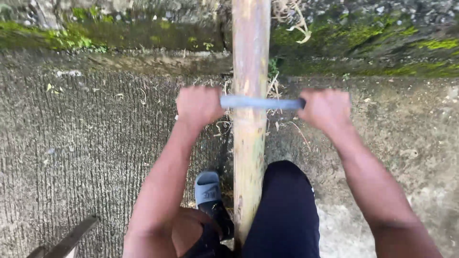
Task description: Scraping the outer skin off a bamboo pole using a hand tool while straddling it for stability.
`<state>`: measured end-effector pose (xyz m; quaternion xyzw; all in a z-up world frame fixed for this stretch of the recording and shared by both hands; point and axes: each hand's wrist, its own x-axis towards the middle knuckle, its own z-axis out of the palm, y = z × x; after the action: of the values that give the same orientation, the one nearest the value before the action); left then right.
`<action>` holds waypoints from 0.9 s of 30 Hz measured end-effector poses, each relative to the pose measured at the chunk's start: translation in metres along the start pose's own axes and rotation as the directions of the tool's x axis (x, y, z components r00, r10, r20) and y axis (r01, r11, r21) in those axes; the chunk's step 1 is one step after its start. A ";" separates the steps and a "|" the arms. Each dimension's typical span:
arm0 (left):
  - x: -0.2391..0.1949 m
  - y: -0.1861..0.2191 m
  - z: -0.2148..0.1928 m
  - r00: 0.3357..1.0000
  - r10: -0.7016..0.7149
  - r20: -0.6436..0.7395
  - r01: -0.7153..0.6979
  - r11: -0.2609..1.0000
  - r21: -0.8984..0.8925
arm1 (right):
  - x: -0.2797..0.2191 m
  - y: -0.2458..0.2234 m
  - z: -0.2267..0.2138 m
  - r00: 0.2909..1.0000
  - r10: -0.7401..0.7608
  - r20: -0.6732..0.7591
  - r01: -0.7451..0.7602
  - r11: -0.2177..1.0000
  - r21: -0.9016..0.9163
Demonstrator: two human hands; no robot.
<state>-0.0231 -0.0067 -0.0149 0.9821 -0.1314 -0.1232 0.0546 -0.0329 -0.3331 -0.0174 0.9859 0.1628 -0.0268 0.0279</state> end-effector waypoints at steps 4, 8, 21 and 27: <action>0.064 -0.035 -0.040 0.997 -0.062 -0.038 0.065 0.995 0.071 | 0.086 0.023 -0.010 0.997 -0.069 -0.040 0.063 0.988 -0.140; 0.091 -0.053 -0.051 0.981 -0.079 -0.177 0.087 0.995 0.039 | 0.132 0.024 -0.033 0.956 -0.130 -0.263 0.107 0.989 -0.098; -0.018 -0.028 -0.007 0.995 -0.060 0.074 0.062 0.998 -0.018 | 0.016 -0.031 -0.027 0.997 -0.065 0.049 0.067 0.997 -0.049; -0.032 -0.027 0.001 0.999 -0.037 0.017 0.038 0.998 -0.045 | 0.015 -0.028 -0.017 0.992 -0.110 0.065 0.111 0.994 -0.003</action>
<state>-0.0464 0.0275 -0.0126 0.9820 -0.1104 -0.1349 0.0734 -0.0271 -0.3003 -0.0024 0.9739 0.2162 -0.0596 0.0348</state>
